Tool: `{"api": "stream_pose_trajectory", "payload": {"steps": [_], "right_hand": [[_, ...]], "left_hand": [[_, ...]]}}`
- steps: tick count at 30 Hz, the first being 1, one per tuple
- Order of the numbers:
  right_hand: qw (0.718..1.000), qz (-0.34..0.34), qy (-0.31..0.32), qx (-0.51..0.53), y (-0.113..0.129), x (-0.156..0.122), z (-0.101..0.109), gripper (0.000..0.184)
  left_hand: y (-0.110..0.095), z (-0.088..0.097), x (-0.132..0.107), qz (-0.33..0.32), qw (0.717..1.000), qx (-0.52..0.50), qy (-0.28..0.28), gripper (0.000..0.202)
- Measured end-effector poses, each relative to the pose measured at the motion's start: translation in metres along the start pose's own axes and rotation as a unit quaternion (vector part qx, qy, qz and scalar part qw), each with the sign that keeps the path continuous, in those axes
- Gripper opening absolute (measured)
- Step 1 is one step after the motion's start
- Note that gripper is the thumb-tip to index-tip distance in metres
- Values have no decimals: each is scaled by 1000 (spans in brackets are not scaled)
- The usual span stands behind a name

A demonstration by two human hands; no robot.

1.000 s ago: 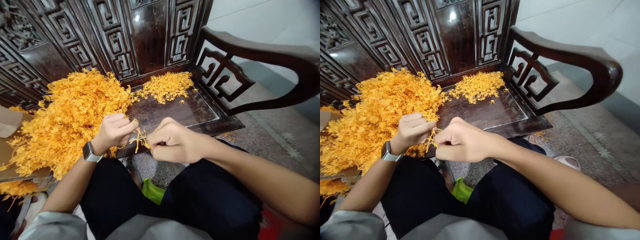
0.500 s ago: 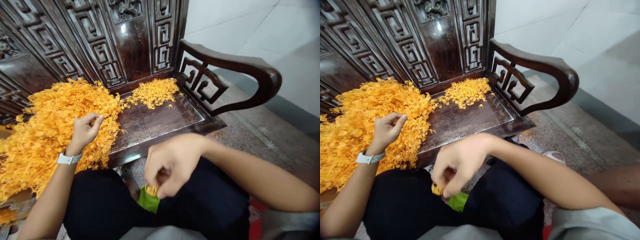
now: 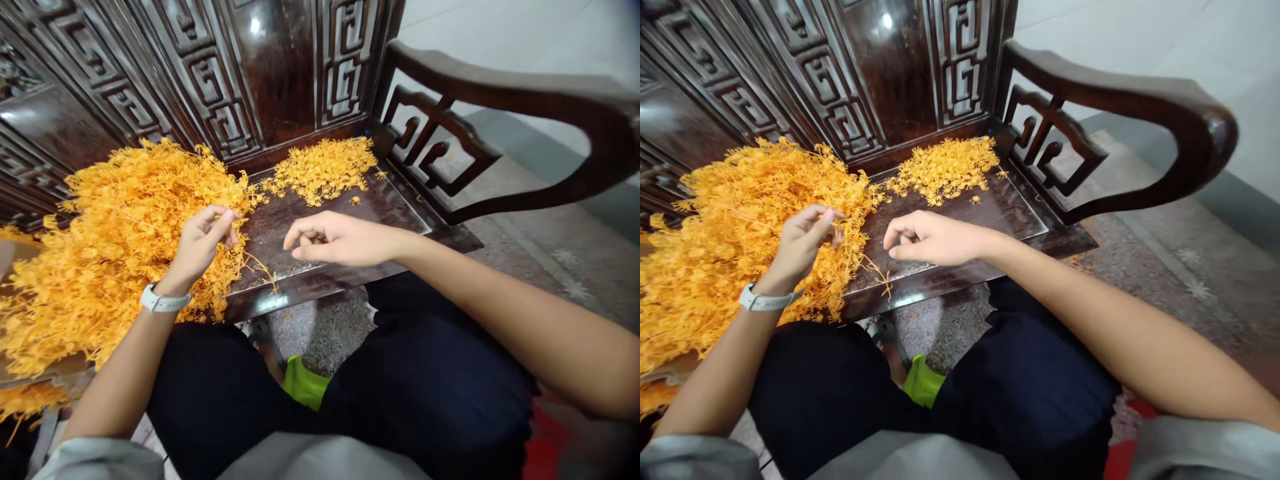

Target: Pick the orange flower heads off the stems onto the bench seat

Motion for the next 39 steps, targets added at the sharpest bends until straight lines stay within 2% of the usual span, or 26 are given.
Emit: {"api": "stream_pose_trajectory", "payload": {"steps": [2, 5, 10, 13, 15, 17, 18, 21, 24, 27, 33, 36, 39], "right_hand": [[999, 16, -7, -39, 0, 0, -1, 23], [998, 6, -27, -58, -4, 4, -1, 38], [999, -30, -26, -21, -6, 9, -14, 59], [987, -34, -83, -135, -5, 15, -18, 66], [954, 2, -139, -267, -4, 20, -15, 62], [922, 49, -156, -350, -2, 26, -9, 37], [920, 62, -152, -357, -2, 28, -6, 27], [955, 54, -125, -263, 1, 29, 6, 45], [977, 60, -147, -139, 13, 21, 15, 49], [968, 87, -218, -88, 28, 9, 18, 51], [941, 104, -321, -32, 45, -8, 24, 51], [937, 94, -337, -22, 48, -17, 29, 49], [933, 92, -347, -13, 44, -21, 32, 48]], "left_hand": [[-4, -6, 0, 36, 995, -89, 14, 28], [-14, -14, -3, 77, 979, -186, 44, 29], [-44, -19, -13, 44, 966, -242, 80, 42], [-62, -20, -17, 17, 967, -242, 82, 48], [-72, -20, -20, -2, 969, -236, 73, 53], [-77, -18, -21, -16, 972, -230, 51, 58], [-76, -17, -21, -24, 973, -225, 39, 60], [-60, -11, -18, -58, 979, -194, 1, 60], [-35, -8, -15, -75, 984, -157, -30, 64], [-18, -11, -15, -54, 988, -146, -17, 65], [-15, -23, -20, -33, 992, -107, 66, 93], [-14, -31, -22, -25, 990, -109, 89, 89], [-13, -37, -21, -27, 991, -109, 76, 79]]}}
Point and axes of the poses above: each hand's wrist, its own x-axis towards the middle knuckle, its own z-axis out of the back of the hand, y = z × x, the point moved 3 cm from there along x, towards the middle knuckle, and after that the axes turned 8 degrees about x, right-handed, at the moved point
